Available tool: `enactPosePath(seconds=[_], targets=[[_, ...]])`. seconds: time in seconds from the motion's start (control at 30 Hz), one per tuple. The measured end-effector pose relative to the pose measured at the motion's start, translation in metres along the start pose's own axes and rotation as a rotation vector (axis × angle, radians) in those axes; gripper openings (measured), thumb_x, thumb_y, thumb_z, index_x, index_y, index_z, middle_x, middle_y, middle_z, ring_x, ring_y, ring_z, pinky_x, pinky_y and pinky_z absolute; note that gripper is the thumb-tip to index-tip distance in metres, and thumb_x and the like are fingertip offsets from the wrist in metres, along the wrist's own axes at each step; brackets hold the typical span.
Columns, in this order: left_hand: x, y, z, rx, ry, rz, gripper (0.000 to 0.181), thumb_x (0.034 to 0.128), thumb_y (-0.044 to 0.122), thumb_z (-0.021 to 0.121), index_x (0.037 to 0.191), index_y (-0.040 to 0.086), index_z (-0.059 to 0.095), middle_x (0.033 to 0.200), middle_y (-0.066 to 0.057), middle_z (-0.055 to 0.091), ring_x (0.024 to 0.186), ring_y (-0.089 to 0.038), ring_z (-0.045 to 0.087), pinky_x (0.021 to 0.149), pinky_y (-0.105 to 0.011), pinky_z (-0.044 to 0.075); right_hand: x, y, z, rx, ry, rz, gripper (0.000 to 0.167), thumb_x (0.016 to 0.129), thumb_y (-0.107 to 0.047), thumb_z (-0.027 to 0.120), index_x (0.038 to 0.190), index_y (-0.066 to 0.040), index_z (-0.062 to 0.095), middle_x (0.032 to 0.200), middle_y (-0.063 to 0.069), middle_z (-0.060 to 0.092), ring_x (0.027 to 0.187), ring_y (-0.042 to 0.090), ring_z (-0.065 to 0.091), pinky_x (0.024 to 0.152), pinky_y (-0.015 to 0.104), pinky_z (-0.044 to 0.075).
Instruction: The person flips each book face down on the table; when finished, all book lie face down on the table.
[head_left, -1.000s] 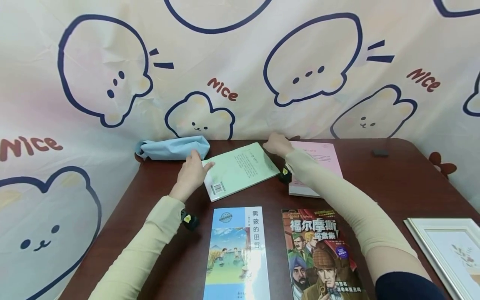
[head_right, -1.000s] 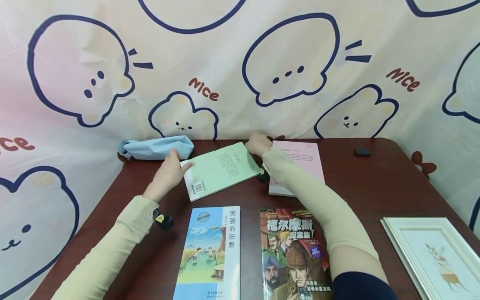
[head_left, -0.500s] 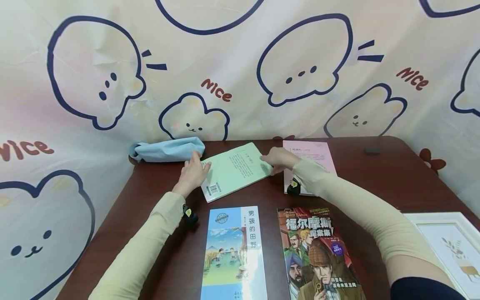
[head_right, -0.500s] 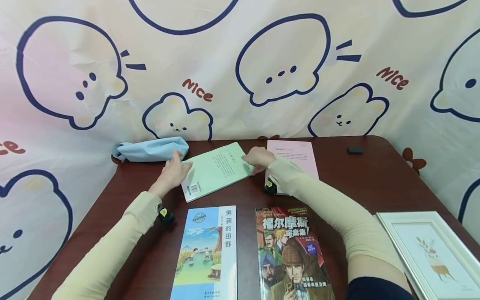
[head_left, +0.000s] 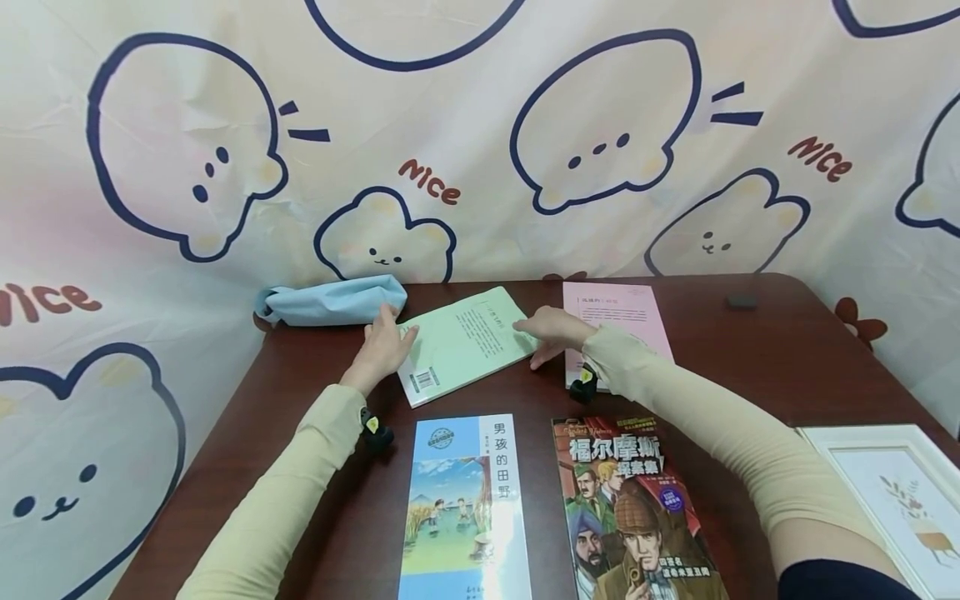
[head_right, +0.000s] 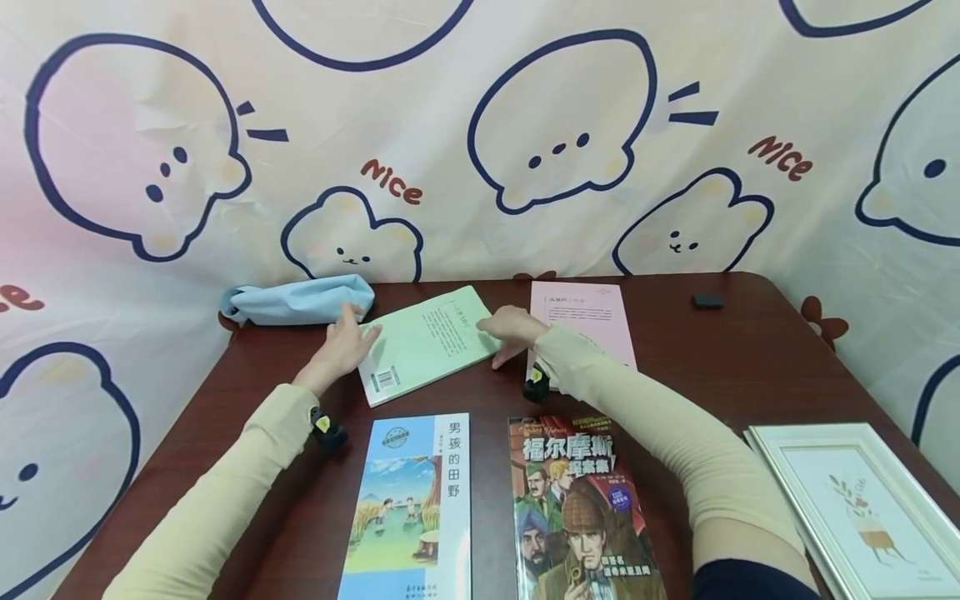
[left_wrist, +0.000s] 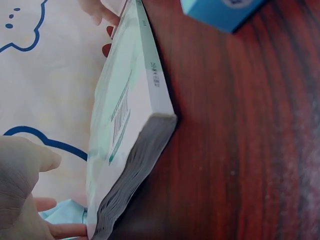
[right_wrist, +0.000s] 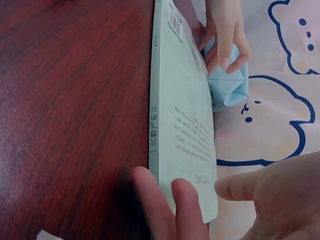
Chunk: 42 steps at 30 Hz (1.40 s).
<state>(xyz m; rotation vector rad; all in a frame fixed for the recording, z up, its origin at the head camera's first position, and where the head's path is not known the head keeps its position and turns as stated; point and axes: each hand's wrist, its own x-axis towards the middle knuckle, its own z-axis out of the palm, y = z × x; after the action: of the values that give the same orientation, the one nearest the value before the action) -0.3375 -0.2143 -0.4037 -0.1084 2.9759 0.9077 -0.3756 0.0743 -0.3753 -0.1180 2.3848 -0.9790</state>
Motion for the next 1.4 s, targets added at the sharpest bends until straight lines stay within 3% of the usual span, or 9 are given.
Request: enactPosePath(seconds=[0.37, 0.5, 0.63, 0.8, 0.93, 1.07, 1.23, 1.4], targets=[[-0.003, -0.003, -0.002, -0.020, -0.002, 0.013, 0.055, 0.1028, 0.034, 0.042, 0.142, 0.002, 0.019, 0.146, -0.027, 0.030, 0.121, -0.041, 0.033, 0.102, -0.054, 0.035, 0.000, -0.005, -0.003, 0.015, 0.016, 0.012, 0.074, 0.099, -0.044, 0.046, 0.148, 0.007, 0.024, 0.078, 0.016, 0.064, 0.059, 0.017, 0.070, 0.067, 0.031, 0.058], [-0.005, -0.005, -0.002, -0.016, -0.004, 0.017, 0.054, 0.1032, 0.033, 0.041, 0.141, 0.002, 0.020, 0.144, -0.029, 0.032, 0.121, -0.042, 0.033, 0.101, -0.054, 0.035, 0.001, -0.005, -0.006, 0.017, 0.019, 0.013, 0.075, 0.100, -0.045, 0.043, 0.150, 0.006, 0.020, 0.098, 0.024, 0.064, 0.063, 0.018, 0.071, 0.071, 0.033, 0.059], [-0.008, -0.004, -0.004, -0.008, -0.005, 0.011, 0.052, 0.1034, 0.034, 0.040, 0.139, 0.002, 0.021, 0.140, -0.030, 0.035, 0.119, -0.042, 0.035, 0.099, -0.054, 0.037, 0.004, -0.006, -0.009, 0.039, 0.033, 0.021, 0.084, 0.100, -0.050, 0.041, 0.153, 0.004, 0.003, 0.129, 0.028, 0.050, 0.067, 0.021, 0.070, 0.071, 0.033, 0.059], [-0.014, -0.002, -0.006, -0.009, -0.001, 0.005, 0.049, 0.1034, 0.035, 0.040, 0.137, 0.004, 0.022, 0.136, -0.031, 0.039, 0.116, -0.042, 0.037, 0.097, -0.053, 0.038, 0.007, -0.010, -0.011, 0.076, 0.059, 0.049, 0.093, 0.099, -0.054, 0.038, 0.151, 0.000, -0.018, 0.133, 0.029, 0.045, 0.074, 0.026, 0.071, 0.070, 0.034, 0.059], [-0.019, -0.001, -0.006, -0.019, 0.004, 0.002, 0.048, 0.1036, 0.035, 0.039, 0.136, 0.004, 0.023, 0.134, -0.031, 0.042, 0.116, -0.042, 0.040, 0.095, -0.053, 0.039, 0.010, -0.012, -0.011, 0.094, 0.071, 0.036, 0.092, 0.100, -0.054, 0.035, 0.150, 0.001, -0.019, 0.144, 0.032, 0.034, 0.089, 0.034, 0.070, 0.071, 0.036, 0.059], [-0.024, 0.001, -0.006, -0.043, 0.013, -0.015, 0.046, 0.1035, 0.034, 0.040, 0.134, 0.003, 0.025, 0.129, -0.030, 0.045, 0.116, -0.041, 0.044, 0.094, -0.053, 0.042, 0.011, -0.012, -0.012, 0.095, 0.058, -0.003, 0.092, 0.099, -0.058, 0.032, 0.150, -0.002, -0.021, 0.158, 0.026, 0.011, 0.108, 0.038, 0.064, 0.077, 0.038, 0.058], [-0.030, 0.007, -0.003, -0.071, 0.024, -0.038, 0.047, 0.1033, 0.035, 0.041, 0.133, 0.002, 0.028, 0.124, -0.027, 0.049, 0.109, -0.038, 0.053, 0.090, -0.048, 0.046, 0.016, -0.011, -0.017, 0.127, 0.080, -0.021, 0.092, 0.098, -0.061, 0.030, 0.151, -0.005, -0.020, 0.160, 0.023, 0.008, 0.114, 0.039, 0.060, 0.079, 0.039, 0.058], [-0.036, 0.013, 0.000, -0.081, 0.026, -0.066, 0.048, 0.1029, 0.037, 0.041, 0.133, 0.002, 0.029, 0.119, -0.026, 0.052, 0.104, -0.036, 0.056, 0.086, -0.045, 0.047, 0.019, -0.009, -0.020, 0.152, 0.122, -0.038, 0.090, 0.098, -0.062, 0.030, 0.153, -0.007, -0.014, 0.156, 0.023, 0.020, 0.111, 0.037, 0.060, 0.076, 0.037, 0.058]])
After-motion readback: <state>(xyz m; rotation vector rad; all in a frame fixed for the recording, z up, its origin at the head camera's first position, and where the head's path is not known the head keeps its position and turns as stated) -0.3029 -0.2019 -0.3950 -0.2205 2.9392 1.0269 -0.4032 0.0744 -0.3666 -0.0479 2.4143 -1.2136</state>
